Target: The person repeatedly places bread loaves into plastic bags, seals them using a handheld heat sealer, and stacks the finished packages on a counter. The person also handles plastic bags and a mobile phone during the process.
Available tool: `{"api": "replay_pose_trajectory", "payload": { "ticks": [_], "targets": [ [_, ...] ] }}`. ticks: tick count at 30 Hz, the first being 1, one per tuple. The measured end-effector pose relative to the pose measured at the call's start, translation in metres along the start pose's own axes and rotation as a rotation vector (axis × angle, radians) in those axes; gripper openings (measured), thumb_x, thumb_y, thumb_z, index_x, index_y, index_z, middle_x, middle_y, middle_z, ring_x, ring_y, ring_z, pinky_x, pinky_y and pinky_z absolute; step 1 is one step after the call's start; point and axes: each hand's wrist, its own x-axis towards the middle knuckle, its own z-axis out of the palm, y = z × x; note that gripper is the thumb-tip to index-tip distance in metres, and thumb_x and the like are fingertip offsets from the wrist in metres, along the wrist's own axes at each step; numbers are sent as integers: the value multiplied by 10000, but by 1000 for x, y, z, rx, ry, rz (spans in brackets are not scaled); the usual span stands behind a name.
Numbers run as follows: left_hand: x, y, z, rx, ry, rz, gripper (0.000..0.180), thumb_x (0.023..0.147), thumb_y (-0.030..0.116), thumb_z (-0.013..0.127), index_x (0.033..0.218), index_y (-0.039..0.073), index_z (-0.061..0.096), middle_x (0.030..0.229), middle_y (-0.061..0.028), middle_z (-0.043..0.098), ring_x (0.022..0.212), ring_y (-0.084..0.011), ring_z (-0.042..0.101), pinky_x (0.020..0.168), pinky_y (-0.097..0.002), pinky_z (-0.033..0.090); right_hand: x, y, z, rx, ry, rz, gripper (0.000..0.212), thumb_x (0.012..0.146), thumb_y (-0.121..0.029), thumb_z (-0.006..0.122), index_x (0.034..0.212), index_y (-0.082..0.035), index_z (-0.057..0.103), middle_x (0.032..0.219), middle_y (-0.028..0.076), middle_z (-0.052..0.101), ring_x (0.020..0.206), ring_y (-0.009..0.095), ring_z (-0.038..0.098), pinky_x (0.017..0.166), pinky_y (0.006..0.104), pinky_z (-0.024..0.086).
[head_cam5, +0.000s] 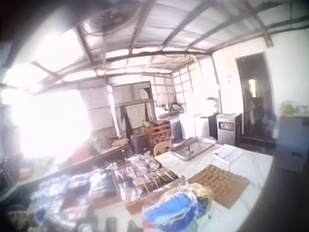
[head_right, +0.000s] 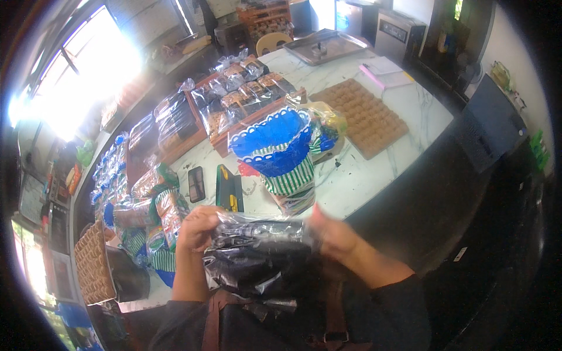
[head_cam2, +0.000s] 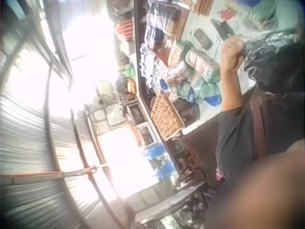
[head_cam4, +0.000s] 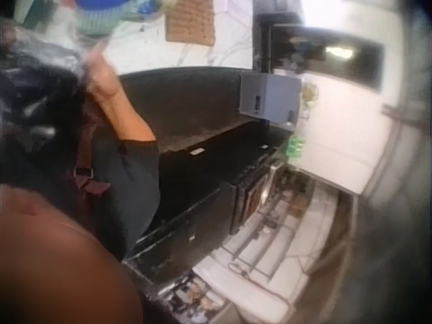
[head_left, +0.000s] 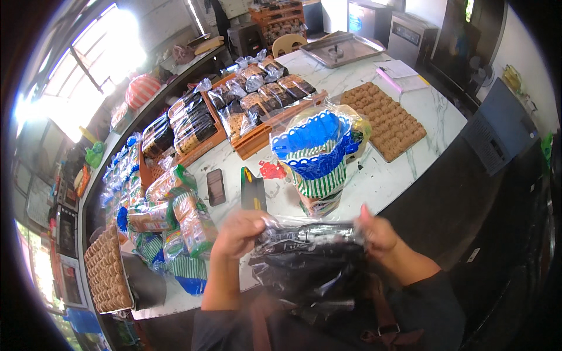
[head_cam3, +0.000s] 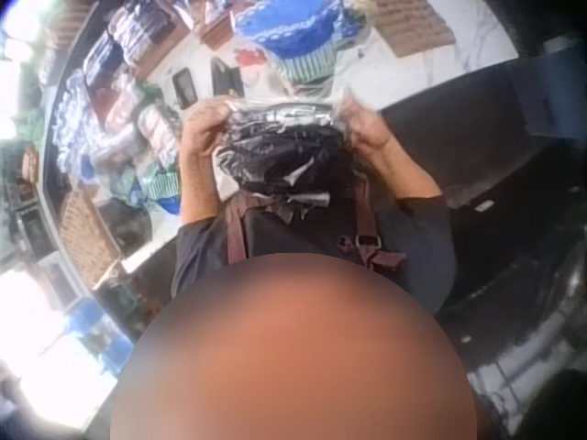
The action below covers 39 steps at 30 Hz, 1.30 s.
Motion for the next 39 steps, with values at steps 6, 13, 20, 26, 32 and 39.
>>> {"api": "replay_pose_trajectory", "payload": {
  "ticks": [6, 13, 20, 26, 32, 39],
  "targets": [
    [9, -6, 36, 112, -78, 8, 123, 750, -50, 696, 862, -6, 673, 792, -112, 647, 708, -176, 579, 636, -298, 451, 9, -49, -18, -504, -214, -13, 305, 962, -216, 561, 1107, 49, 604, 1016, 105, 680, 829, 160, 632, 776, 293, 503],
    [36, -6, 60, -153, 34, 352, 210, 695, 92, 814, 747, 1, 633, 693, -73, 569, 644, -176, 496, 575, -292, 324, 26, -58, -25, -775, -409, -2, 146, 766, 28, 720, 851, 10, 604, 889, 43, 640, 826, 134, 570, 757, 289, 467],
    [41, -15, 33, 251, 141, -218, 392, 885, 342, 650, 766, -32, 638, 685, -57, 561, 634, -125, 478, 579, -268, 339, 19, -90, -27, 1, -255, -213, 266, 716, -161, 790, 722, -69, 541, 812, 75, 613, 757, 156, 561, 656, 295, 439],
    [43, -7, 65, 402, 152, 301, 143, 771, 82, 724, 746, -21, 629, 677, -70, 576, 621, -165, 514, 620, -283, 395, 31, -112, -52, -979, -427, -74, 145, 809, -73, 734, 801, -46, 591, 801, 49, 621, 709, 145, 571, 646, 261, 433],
    [89, -31, 69, 1055, 575, 677, 115, 788, 69, 705, 820, 45, 597, 1237, -162, 482, 1159, -272, 470, 951, -378, 384, 57, -110, -69, -1093, -164, -731, 167, 745, -48, 776, 815, -59, 625, 1173, 139, 527, 963, 226, 576, 794, 298, 463],
    [119, -42, 56, 637, 389, 549, 259, 805, 128, 737, 982, 57, 561, 1496, -192, 324, 1326, -291, 394, 1068, -427, 335, 110, -99, -72, -664, -261, -570, 154, 829, -56, 730, 797, -62, 579, 1565, 199, 143, 1412, 372, 291, 1041, 468, 435]
  ]
}}
